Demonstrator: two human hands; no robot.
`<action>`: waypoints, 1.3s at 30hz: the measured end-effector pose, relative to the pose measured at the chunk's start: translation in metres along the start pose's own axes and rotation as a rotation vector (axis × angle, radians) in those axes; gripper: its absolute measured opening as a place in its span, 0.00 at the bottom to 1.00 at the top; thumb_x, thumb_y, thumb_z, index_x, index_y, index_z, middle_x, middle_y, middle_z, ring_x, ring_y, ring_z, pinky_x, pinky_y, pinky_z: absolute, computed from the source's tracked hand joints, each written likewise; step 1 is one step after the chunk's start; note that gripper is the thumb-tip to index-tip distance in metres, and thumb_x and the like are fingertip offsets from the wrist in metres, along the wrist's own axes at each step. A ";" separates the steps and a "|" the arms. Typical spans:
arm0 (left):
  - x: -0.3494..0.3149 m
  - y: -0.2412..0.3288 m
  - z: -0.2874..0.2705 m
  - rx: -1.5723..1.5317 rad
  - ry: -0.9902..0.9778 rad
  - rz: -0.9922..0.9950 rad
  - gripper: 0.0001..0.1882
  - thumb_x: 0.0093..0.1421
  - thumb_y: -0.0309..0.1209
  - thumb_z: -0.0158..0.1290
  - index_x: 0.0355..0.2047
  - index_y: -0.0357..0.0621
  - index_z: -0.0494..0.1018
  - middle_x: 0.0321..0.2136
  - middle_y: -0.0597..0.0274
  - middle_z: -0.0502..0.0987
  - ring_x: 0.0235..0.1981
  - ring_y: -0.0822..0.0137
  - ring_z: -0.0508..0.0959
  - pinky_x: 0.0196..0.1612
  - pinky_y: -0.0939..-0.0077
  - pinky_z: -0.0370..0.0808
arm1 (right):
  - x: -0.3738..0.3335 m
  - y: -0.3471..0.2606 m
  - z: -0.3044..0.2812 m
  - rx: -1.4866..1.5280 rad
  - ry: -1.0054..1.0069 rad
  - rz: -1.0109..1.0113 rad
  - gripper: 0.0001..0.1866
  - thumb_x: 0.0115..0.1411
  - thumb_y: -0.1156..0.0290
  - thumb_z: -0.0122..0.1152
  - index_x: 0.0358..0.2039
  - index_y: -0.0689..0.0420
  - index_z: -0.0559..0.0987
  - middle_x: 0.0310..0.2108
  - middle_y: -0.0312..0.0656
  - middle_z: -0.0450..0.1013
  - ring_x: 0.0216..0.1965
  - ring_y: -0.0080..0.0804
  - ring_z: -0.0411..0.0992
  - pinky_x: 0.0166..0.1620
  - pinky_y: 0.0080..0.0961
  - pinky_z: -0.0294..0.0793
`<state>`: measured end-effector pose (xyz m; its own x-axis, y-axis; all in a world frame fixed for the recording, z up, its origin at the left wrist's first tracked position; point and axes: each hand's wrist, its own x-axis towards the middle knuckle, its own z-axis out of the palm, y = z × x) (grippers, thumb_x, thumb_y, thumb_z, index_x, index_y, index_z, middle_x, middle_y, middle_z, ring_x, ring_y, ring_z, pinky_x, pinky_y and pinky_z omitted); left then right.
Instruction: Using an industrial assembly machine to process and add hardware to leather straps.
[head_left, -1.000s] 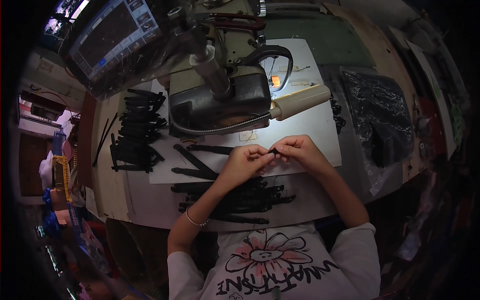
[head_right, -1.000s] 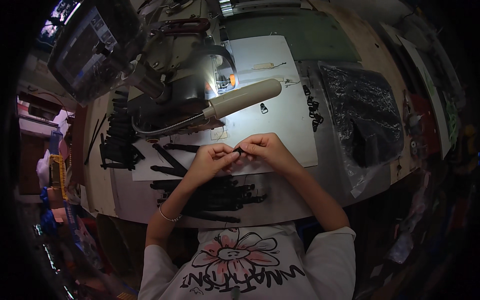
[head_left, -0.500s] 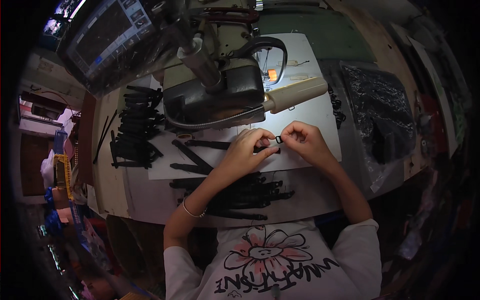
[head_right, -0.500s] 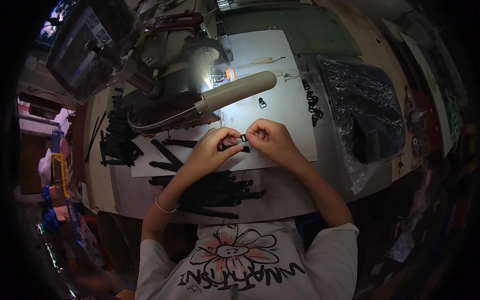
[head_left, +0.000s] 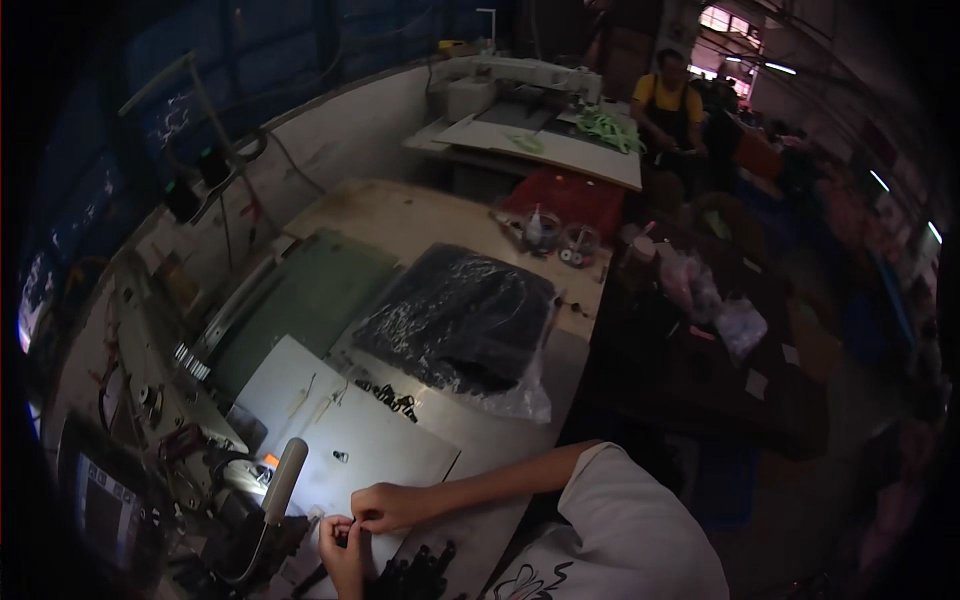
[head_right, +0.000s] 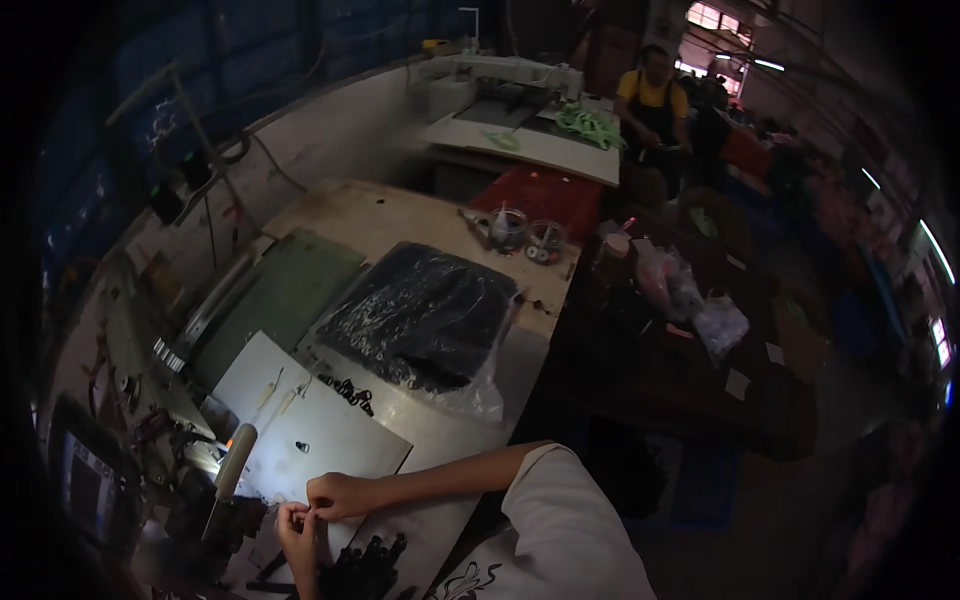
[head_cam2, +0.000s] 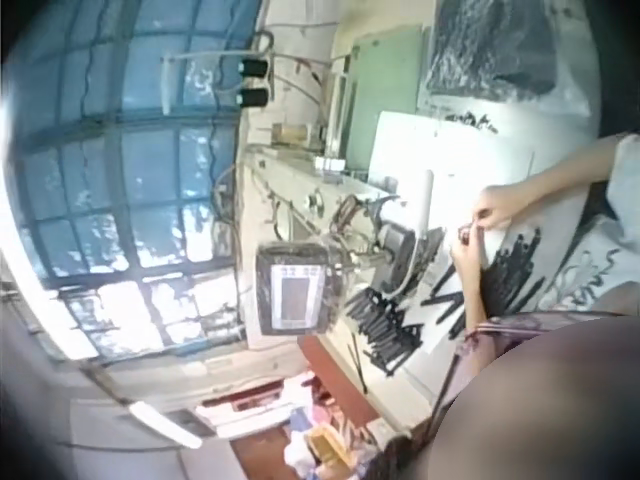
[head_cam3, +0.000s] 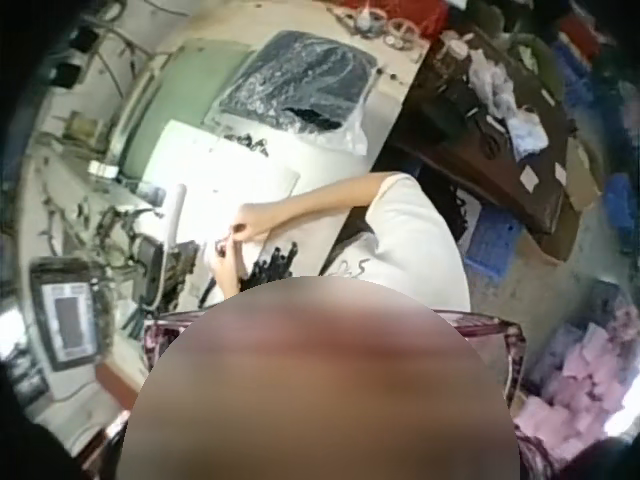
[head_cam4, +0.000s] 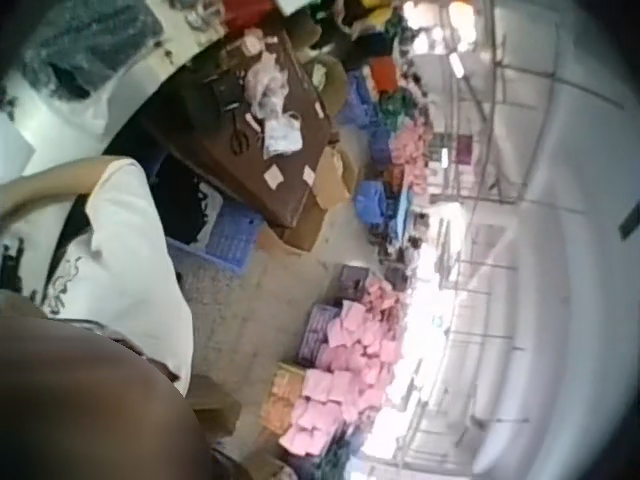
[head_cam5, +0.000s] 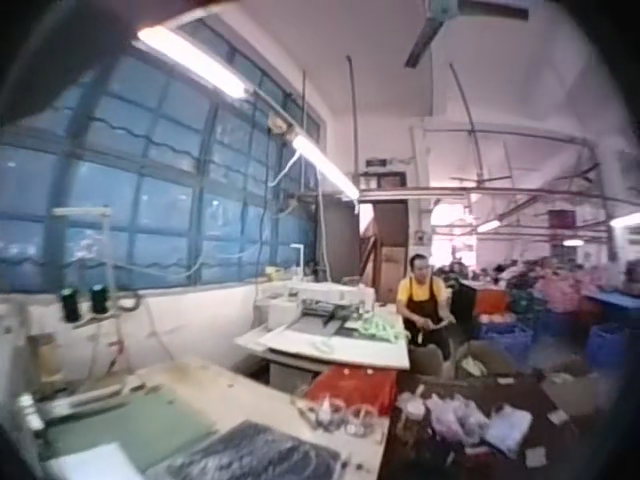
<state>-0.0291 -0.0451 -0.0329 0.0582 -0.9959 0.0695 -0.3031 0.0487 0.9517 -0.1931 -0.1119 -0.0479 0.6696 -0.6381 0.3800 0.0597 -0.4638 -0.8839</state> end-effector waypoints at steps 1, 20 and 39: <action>0.002 0.004 -0.001 0.039 -0.018 -0.027 0.04 0.54 0.22 0.51 0.29 0.37 0.67 0.22 0.68 0.67 0.24 0.79 0.66 0.28 0.86 0.63 | 0.003 0.001 0.000 0.019 -0.001 0.016 0.05 0.47 0.75 0.57 0.23 0.62 0.70 0.22 0.42 0.67 0.23 0.31 0.66 0.27 0.24 0.65; -0.003 0.022 -0.010 0.041 0.070 -0.198 0.10 0.60 0.33 0.49 0.32 0.37 0.72 0.22 0.68 0.71 0.23 0.78 0.68 0.27 0.84 0.66 | 0.021 -0.003 0.005 0.213 0.049 0.110 0.04 0.48 0.77 0.57 0.22 0.63 0.71 0.21 0.35 0.67 0.22 0.18 0.63 0.26 0.17 0.63; -0.014 -0.012 -0.018 0.074 0.322 -0.063 0.05 0.53 0.25 0.54 0.28 0.34 0.73 0.21 0.63 0.75 0.23 0.76 0.73 0.30 0.83 0.71 | 0.013 -0.010 0.037 -0.192 0.300 -0.069 0.05 0.48 0.74 0.55 0.24 0.61 0.69 0.20 0.47 0.66 0.21 0.46 0.66 0.26 0.32 0.66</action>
<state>-0.0095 -0.0306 -0.0404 0.3732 -0.9207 0.1139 -0.3568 -0.0292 0.9337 -0.1574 -0.0926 -0.0443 0.4204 -0.7398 0.5253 -0.0621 -0.6010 -0.7968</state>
